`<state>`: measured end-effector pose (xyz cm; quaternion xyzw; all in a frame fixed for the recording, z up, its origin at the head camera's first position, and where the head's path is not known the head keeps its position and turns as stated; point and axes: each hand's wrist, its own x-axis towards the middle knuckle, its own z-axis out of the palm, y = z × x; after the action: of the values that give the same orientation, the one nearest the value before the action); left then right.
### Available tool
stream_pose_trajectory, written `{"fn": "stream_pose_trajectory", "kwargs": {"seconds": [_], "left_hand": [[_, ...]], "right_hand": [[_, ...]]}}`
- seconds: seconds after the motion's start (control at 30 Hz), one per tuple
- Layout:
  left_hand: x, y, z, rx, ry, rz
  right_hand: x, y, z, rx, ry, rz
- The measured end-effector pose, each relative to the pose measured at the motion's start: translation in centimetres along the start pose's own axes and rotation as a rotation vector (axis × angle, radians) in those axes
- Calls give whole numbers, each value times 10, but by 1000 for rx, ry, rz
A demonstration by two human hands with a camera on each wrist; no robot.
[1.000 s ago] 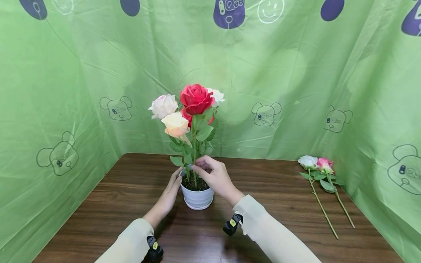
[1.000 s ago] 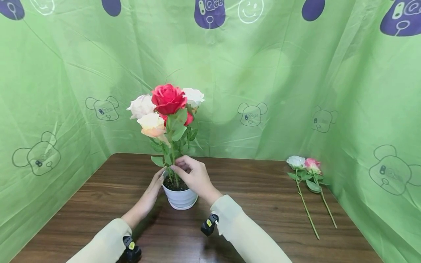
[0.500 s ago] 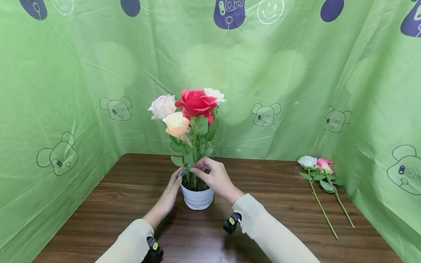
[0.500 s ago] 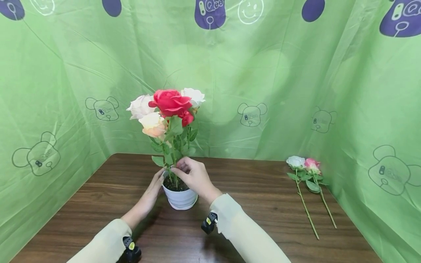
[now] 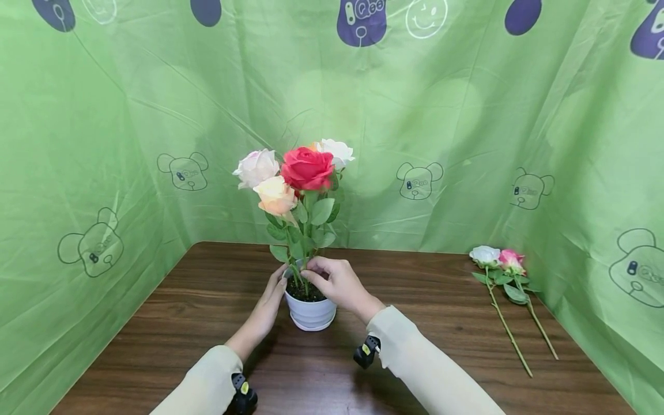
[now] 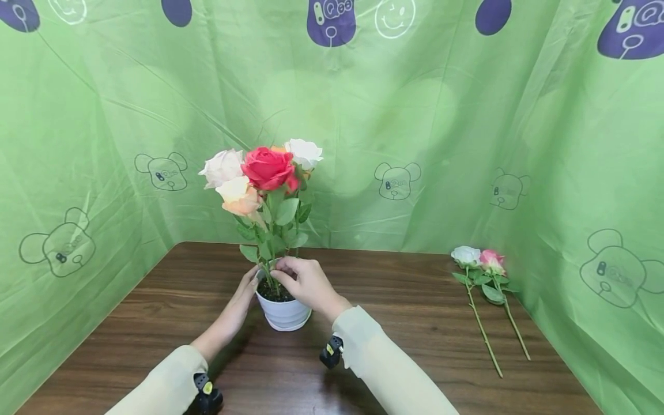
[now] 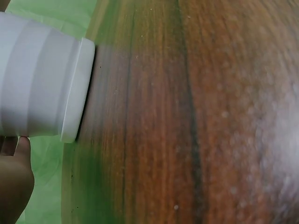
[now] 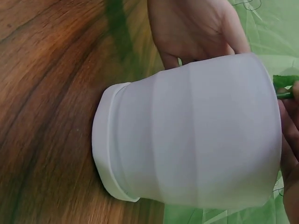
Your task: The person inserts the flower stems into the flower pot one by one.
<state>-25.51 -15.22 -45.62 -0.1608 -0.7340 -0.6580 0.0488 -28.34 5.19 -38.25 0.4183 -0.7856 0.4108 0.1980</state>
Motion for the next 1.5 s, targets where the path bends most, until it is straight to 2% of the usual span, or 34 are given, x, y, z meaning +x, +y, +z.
{"fn": "stream_pose_trajectory", "kwargs": {"seconds": [0.17,0.3,0.7,1.07,1.27,1.5], "left_hand": [[0,0,0,2,-2,15],[0,0,0,3,2,26],[0,-2,0,18,-20,0],[-1,3,0,0,-16,-13],[0,2,0,8,-6,-23],[0,-1,0,4,-10,9]], "right_hand": [[-1,0,0,-58,-6,-84],[1,0,2,-58,-23,-96],[-1,2,11,-45,-7,-67],[-1,2,11,-24,-5,20],[-2,6,5,-20,-48,45],[-3,6,-2,-65,-119,43]]}}
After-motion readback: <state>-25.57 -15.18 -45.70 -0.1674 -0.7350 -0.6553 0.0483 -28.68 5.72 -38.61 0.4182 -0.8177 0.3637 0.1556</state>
